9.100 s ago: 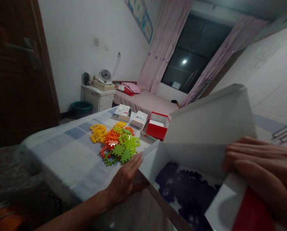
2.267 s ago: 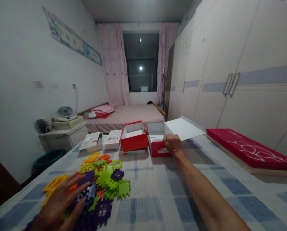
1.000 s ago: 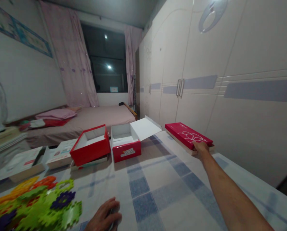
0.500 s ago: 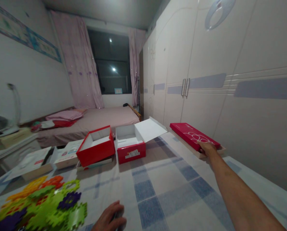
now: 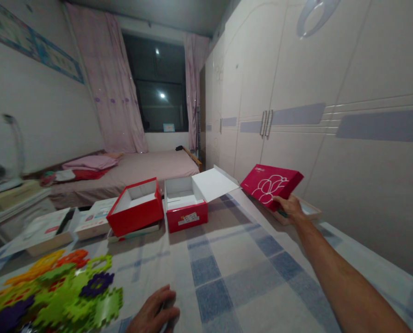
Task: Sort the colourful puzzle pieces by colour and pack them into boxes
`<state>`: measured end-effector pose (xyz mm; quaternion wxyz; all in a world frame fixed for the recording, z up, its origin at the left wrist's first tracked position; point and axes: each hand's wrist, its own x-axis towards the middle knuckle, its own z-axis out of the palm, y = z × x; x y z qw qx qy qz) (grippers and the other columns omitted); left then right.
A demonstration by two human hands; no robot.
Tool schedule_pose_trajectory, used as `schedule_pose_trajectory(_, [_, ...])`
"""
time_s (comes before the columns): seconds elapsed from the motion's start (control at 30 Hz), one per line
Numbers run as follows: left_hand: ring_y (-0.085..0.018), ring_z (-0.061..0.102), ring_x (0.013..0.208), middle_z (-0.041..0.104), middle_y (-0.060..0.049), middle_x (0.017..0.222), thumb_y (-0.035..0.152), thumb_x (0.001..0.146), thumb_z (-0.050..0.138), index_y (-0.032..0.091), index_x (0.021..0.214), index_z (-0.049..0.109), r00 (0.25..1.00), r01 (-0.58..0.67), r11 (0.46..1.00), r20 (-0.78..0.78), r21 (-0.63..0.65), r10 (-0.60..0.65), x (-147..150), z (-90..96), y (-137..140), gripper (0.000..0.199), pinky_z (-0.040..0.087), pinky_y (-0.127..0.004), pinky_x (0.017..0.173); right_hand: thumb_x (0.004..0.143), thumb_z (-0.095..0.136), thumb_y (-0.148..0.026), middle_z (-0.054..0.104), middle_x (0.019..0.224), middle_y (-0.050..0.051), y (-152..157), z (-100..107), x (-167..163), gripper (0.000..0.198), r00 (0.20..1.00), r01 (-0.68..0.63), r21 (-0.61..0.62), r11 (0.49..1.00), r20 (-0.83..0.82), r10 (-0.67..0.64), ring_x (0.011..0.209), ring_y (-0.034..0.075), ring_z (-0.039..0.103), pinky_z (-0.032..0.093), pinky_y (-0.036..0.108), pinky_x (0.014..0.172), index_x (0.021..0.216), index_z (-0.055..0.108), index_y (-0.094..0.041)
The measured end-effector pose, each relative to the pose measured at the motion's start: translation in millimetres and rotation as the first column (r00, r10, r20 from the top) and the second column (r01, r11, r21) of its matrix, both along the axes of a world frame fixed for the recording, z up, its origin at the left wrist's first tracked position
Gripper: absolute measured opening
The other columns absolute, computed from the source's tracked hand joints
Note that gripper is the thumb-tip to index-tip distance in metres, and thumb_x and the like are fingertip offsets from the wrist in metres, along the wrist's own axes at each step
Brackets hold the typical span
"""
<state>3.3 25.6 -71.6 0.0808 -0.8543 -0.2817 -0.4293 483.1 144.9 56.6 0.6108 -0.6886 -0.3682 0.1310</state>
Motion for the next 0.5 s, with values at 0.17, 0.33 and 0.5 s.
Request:
schedule_pose_trajectory(0.17, [-0.021, 0.062, 0.104, 0.064, -0.010, 0.099, 0.010, 0.083, 0.045, 0.020, 0.088, 0.061, 1.000, 0.011, 1.000, 0.013, -0.008, -0.011, 0.3, -3.6, 0.1, 0.019, 0.056, -0.031, 0.083, 0.058, 0.071, -0.031, 0.065, 0.075, 0.004, -13.8, 0.0, -32.4, 0.037, 0.881, 0.067, -0.153, 0.986, 0.473, 0.013, 0.064, 0.017, 0.059, 0.042, 0.025, 0.054, 0.089, 0.058, -0.016])
schedule_pose_trajectory(0.33, [-0.022, 0.061, 0.106, 0.063, -0.009, 0.101, 0.007, 0.079, 0.046, 0.020, 0.089, 0.061, 1.000, -0.003, 1.000, 0.025, -0.031, 0.004, 0.4, -5.2, -2.5, 0.022, 0.055, -0.032, 0.084, 0.079, 0.054, -0.037, 0.067, 0.087, 0.009, -38.8, -27.0, -59.0, 0.033, 0.612, 0.075, -0.289, 0.954, 0.769, 0.184, 0.074, 0.023, 0.063, 0.042, 0.029, 0.059, 0.104, 0.055, -0.017])
schedule_pose_trajectory(0.5, [-0.022, 0.060, 0.106, 0.063, -0.009, 0.103, 0.004, 0.076, 0.046, 0.020, 0.091, 0.061, 1.000, 0.006, 0.999, 0.019, -0.045, -0.005, 0.2, -3.2, -2.9, 0.026, 0.055, -0.032, 0.085, 0.079, 0.048, -0.028, 0.064, 0.104, 0.013, -53.0, -50.5, -54.3, 0.039, 0.547, 0.068, -0.259, 0.964, 0.817, 0.181, 0.089, 0.026, 0.062, 0.046, 0.032, 0.067, 0.115, 0.050, -0.015])
